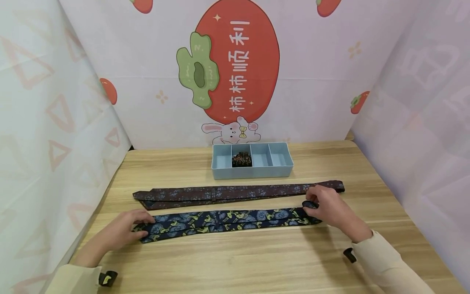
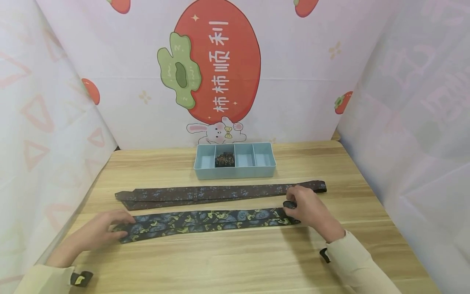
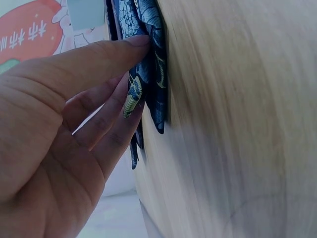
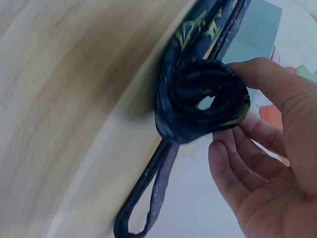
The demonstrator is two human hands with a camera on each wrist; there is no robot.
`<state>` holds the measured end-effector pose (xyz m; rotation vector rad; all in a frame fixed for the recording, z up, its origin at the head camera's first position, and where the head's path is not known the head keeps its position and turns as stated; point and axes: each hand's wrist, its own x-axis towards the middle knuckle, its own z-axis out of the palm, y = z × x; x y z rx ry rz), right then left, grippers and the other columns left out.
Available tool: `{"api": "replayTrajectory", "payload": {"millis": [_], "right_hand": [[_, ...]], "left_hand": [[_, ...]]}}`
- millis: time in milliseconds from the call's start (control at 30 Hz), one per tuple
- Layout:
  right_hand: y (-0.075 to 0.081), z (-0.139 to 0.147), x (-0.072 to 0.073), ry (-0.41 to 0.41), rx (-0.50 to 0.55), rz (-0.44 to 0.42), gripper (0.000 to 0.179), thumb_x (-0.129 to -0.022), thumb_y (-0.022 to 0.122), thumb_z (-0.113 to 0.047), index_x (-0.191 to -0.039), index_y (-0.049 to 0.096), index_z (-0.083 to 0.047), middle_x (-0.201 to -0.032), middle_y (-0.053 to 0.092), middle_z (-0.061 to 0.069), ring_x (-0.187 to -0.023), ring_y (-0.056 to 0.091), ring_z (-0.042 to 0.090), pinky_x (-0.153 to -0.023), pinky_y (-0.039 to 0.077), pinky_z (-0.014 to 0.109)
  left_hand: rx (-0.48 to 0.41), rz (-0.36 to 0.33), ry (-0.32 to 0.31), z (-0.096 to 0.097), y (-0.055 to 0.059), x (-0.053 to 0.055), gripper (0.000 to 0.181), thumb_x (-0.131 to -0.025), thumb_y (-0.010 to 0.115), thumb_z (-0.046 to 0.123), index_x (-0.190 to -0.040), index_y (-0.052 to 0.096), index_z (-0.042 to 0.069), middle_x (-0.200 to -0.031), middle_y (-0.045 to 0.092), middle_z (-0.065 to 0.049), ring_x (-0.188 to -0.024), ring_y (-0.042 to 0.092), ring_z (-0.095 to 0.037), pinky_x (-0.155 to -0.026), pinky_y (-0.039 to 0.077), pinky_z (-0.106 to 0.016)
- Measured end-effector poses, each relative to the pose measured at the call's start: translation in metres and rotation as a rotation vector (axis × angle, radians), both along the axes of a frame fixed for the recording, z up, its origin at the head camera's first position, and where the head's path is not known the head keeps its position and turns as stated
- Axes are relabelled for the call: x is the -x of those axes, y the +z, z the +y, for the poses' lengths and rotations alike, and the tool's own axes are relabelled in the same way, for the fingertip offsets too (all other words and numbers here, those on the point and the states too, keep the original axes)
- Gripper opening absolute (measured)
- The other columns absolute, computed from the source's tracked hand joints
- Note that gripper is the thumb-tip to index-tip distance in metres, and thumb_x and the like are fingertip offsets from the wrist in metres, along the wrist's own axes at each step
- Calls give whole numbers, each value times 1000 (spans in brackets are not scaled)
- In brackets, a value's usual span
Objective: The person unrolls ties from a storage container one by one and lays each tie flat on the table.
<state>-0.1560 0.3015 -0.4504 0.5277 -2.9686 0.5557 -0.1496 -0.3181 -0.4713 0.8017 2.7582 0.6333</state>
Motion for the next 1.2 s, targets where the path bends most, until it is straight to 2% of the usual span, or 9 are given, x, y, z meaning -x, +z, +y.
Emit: {"api": "replayTrajectory", "payload": {"millis": [100,333,667,967,1200], "right_hand": [[4,5,-2,-10,6,-3,22,-81,89,-10,-94,72,-7,-88,69,2,-79,65,12,-68,58,33],[6,20,-5,-23,8,-22,19,-83,87,-9,-97,74,-5,-92,72,5,-80,68,16,-69,59,34],[1,35,-5,-71,31,-64,19,-84,85,-9,-99,75,-3,-93,74,7,-82,69,18,-70,60,35],[20,13,-1,-2,2,-47,21,-86,85,-10,-103,76,-4,-94,73,4,-83,68,17,-72,60,37],[13,-4,4,92,-9,-84,24,-86,86,-7,-107,75,-3,-99,73,8,-85,69,16,-72,61,34]], "left_hand": [[13,-5,7,-4,1,0,31,-87,86,15,-116,76,18,-114,74,3,-99,71,-17,-82,62,-33],[54,38,27,-14,2,-2,31,-84,88,14,-114,77,17,-113,75,3,-102,73,-23,-85,63,-38],[57,62,29,-18,3,-4,31,-83,88,12,-112,77,15,-110,75,3,-97,72,-17,-83,62,-34],[57,48,23,-17,6,-4,31,-83,88,11,-111,77,14,-109,74,3,-95,71,-15,-80,62,-32],[64,28,28,-16,8,-5,30,-84,87,12,-112,77,16,-110,74,3,-96,72,-17,-81,62,-32]]}}
